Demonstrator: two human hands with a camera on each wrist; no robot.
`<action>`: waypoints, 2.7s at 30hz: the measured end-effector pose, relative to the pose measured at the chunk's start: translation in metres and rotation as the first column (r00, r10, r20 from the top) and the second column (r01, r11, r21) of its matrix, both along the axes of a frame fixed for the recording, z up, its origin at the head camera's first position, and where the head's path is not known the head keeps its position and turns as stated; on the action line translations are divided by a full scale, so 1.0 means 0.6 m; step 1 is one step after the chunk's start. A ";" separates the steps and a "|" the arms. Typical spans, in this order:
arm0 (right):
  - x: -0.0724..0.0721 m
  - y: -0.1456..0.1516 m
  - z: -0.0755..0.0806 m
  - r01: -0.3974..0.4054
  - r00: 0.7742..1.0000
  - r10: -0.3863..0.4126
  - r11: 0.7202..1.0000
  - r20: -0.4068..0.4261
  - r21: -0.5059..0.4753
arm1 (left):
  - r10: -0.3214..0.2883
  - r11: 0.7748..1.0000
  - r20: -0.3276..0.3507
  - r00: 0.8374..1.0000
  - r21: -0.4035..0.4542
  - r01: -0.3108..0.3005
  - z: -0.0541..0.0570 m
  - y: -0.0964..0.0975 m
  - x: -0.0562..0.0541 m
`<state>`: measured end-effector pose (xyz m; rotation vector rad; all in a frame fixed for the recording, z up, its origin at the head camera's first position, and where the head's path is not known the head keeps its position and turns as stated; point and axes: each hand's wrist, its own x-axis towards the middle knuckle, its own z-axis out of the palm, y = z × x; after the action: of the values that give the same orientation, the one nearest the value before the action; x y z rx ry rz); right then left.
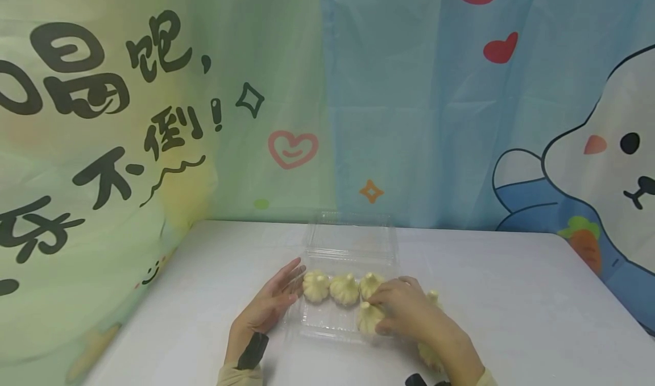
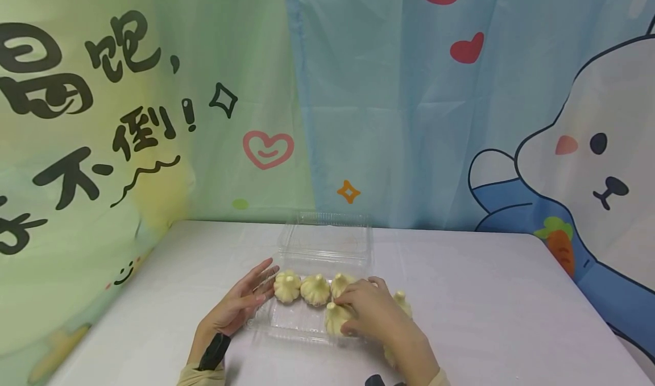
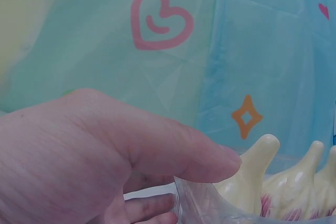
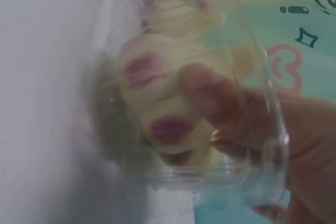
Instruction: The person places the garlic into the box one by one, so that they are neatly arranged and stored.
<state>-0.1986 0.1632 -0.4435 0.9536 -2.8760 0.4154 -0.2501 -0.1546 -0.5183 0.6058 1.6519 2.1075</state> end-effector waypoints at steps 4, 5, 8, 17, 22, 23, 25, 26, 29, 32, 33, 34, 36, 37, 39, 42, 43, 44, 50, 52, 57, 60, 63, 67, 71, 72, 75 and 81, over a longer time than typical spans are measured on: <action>-0.004 0.007 -0.008 0.043 0.998 -0.041 0.998 0.043 -0.042 | 0.002 1.000 0.001 1.000 -0.007 -0.002 0.001 0.001 0.001; -0.005 0.009 -0.010 0.046 0.998 -0.043 0.998 0.051 -0.049 | 0.002 1.000 0.002 1.000 -0.008 -0.002 0.001 0.001 0.001; -0.007 0.014 -0.012 0.055 0.994 -0.048 0.996 0.097 -0.073 | 0.002 1.000 0.001 1.000 -0.009 -0.002 0.002 0.001 0.001; -0.007 0.016 -0.003 0.108 0.968 -0.081 0.989 0.237 -0.100 | 0.002 1.000 -0.001 1.000 -0.005 -0.002 0.003 0.000 0.002; -0.004 0.019 0.000 0.083 0.972 -0.055 0.990 0.230 -0.113 | -0.004 1.000 -0.005 1.000 0.006 0.004 0.004 0.000 0.003; -0.004 0.020 0.000 0.076 0.973 -0.048 0.990 0.227 -0.116 | -0.005 1.000 -0.005 1.000 0.008 0.005 0.004 0.000 0.003; -0.004 0.021 -0.002 0.072 0.972 -0.042 0.990 0.229 -0.123 | -0.005 1.000 -0.003 1.000 0.011 0.005 0.004 0.001 0.003; -0.004 0.022 -0.002 0.069 0.973 -0.038 0.989 0.229 -0.127 | -0.006 1.000 -0.002 1.000 0.013 0.006 0.004 0.001 0.002; -0.004 0.024 -0.002 0.057 0.974 -0.024 0.989 0.225 -0.140 | -0.008 1.000 -0.001 1.000 0.017 0.008 0.004 0.002 0.001; -0.003 0.026 0.001 0.042 0.977 -0.008 0.987 0.214 -0.156 | -0.006 1.000 0.002 1.000 0.011 0.006 0.003 0.002 0.001; -0.002 0.027 0.003 0.033 0.978 0.000 0.987 0.207 -0.159 | -0.004 1.000 0.003 1.000 0.009 0.004 0.003 0.002 0.000; -0.001 0.028 0.006 0.024 0.979 0.009 0.986 0.203 -0.162 | -0.003 1.000 0.004 1.000 0.007 0.003 0.003 0.002 0.000; 0.001 0.029 0.012 0.017 0.979 0.020 0.984 0.205 -0.175 | 0.001 1.000 0.008 1.000 0.004 -0.001 0.003 0.002 0.001; 0.002 0.029 0.015 0.014 0.978 0.025 0.983 0.208 -0.184 | 0.004 1.000 0.011 1.000 0.004 -0.004 0.003 0.002 0.001; 0.005 0.031 0.023 0.019 0.975 0.030 0.976 0.221 -0.216 | 0.006 1.000 0.014 1.000 0.009 -0.006 0.003 0.003 0.002; 0.008 0.038 0.033 0.049 0.972 0.018 0.960 0.235 -0.274 | 0.007 1.000 0.018 1.000 0.017 -0.007 0.005 0.004 0.003; 0.009 0.042 0.037 0.059 0.974 0.008 0.957 0.228 -0.285 | 0.007 1.000 0.018 1.000 0.019 -0.007 0.005 0.004 0.003; 0.010 0.046 0.040 0.071 0.975 -0.004 0.952 0.222 -0.298 | 0.006 1.000 0.018 1.000 0.021 -0.007 0.005 0.004 0.003; 0.013 0.087 0.053 0.133 0.985 -0.083 0.926 0.153 -0.352 | 0.002 1.000 0.013 1.000 0.019 -0.002 0.006 0.003 0.003; 0.014 0.104 0.056 0.159 0.984 -0.115 0.919 0.138 -0.361 | -0.003 1.000 0.009 1.000 0.017 0.003 0.006 0.003 0.003; 0.015 0.144 0.053 0.232 0.969 -0.182 0.905 0.167 -0.357 | -0.012 1.000 0.004 1.000 0.017 0.012 0.004 0.003 0.002; 0.012 0.164 0.044 0.265 0.954 -0.192 0.898 0.229 -0.350 | -0.013 1.000 0.003 1.000 0.015 0.013 0.003 0.002 0.001; 0.008 0.180 0.032 0.293 0.930 -0.188 0.897 0.316 -0.330 | -0.007 1.000 0.003 1.000 0.005 0.007 0.003 0.001 0.001; 0.002 0.194 0.013 0.309 0.889 -0.152 0.895 0.431 -0.322 | -0.004 1.000 0.000 1.000 -0.003 0.004 0.001 0.000 0.000; -0.006 0.204 -0.007 0.284 0.865 -0.083 0.895 0.495 -0.345 | -0.006 1.000 -0.004 1.000 -0.004 0.006 0.000 0.000 -0.001; -0.008 0.205 -0.011 0.274 0.864 -0.068 0.895 0.499 -0.352 | -0.007 1.000 -0.005 1.000 -0.002 0.007 0.000 0.000 -0.001; -0.012 0.207 -0.022 0.239 0.868 -0.027 0.898 0.497 -0.369 | -0.009 1.000 -0.006 1.000 0.006 0.009 0.000 0.000 -0.001; -0.015 0.205 -0.030 0.241 0.847 -0.017 0.904 0.532 -0.354 | -0.009 1.000 -0.008 1.000 0.008 0.009 0.001 0.000 0.000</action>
<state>-0.2076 0.2859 -0.4615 0.6302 -3.0581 1.3943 -0.2499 -0.1548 -0.5179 0.6236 1.6432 2.1088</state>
